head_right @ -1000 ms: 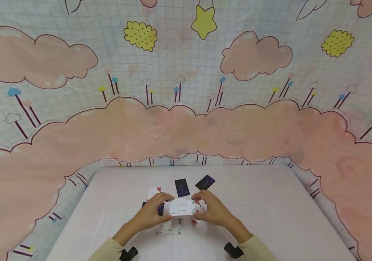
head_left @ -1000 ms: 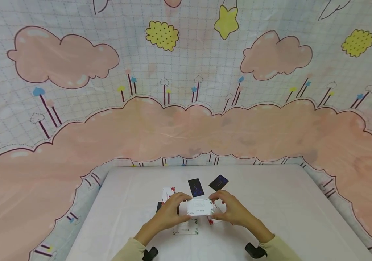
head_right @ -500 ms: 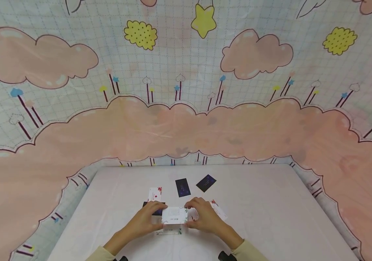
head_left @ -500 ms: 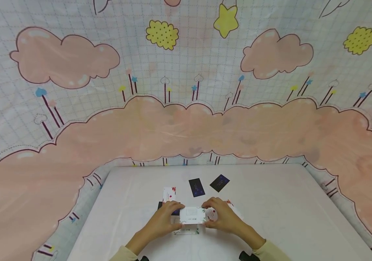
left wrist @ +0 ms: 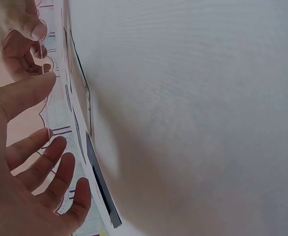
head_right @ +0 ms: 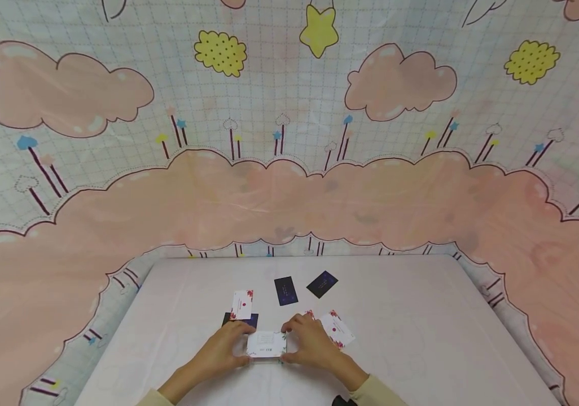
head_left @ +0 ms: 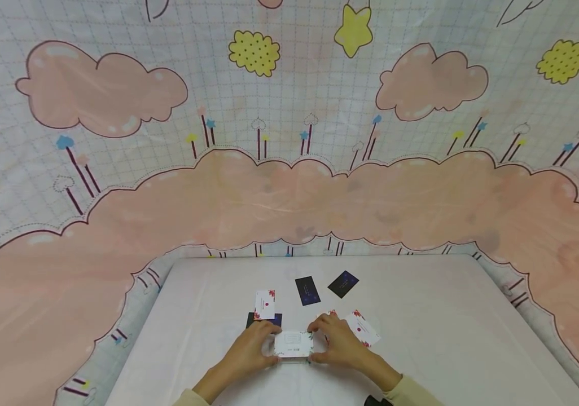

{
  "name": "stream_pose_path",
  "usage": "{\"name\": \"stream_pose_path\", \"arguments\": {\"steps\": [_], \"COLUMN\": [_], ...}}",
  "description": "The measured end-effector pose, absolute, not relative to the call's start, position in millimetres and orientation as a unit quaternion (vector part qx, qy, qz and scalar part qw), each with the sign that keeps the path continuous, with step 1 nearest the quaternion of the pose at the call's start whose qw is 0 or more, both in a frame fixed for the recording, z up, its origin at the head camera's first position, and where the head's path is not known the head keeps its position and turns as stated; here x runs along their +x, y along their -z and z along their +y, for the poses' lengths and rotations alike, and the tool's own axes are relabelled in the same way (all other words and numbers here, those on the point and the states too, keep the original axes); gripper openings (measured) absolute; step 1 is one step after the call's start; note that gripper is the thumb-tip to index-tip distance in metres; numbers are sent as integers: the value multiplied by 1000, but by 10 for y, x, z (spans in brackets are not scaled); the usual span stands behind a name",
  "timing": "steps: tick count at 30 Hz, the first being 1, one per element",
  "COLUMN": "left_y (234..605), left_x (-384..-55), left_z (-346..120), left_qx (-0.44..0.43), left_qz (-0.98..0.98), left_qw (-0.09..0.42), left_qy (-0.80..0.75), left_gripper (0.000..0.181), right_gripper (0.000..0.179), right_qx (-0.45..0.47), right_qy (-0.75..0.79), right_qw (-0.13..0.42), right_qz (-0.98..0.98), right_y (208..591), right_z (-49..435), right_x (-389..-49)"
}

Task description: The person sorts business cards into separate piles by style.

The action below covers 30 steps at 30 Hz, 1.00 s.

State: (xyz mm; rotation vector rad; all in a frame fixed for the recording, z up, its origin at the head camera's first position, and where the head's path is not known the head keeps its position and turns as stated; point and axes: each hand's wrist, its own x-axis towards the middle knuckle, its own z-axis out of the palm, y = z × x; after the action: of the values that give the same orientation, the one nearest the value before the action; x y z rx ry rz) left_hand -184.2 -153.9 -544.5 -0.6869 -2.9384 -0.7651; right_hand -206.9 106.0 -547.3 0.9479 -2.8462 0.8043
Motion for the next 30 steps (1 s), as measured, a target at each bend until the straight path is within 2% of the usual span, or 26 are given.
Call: {"name": "stream_pose_path", "arguments": {"steps": [9,30], "left_y": [5507,5530], "left_x": [-1885,-2047], "left_z": [-1557,-1590], "left_qx": [-210,-203], "left_qz": [-948,-951], "left_qw": [-10,-30], "left_qy": [240,233], "left_gripper": [54,55], "right_gripper": [49,49], "right_qx": [291,275], "right_qy": [-229,-203], "right_qw": [-3,-1], "right_qz": [-929,-940], "right_y": [5588,5598], "right_z": [976,882], "right_x": [-2124,-2259]}}
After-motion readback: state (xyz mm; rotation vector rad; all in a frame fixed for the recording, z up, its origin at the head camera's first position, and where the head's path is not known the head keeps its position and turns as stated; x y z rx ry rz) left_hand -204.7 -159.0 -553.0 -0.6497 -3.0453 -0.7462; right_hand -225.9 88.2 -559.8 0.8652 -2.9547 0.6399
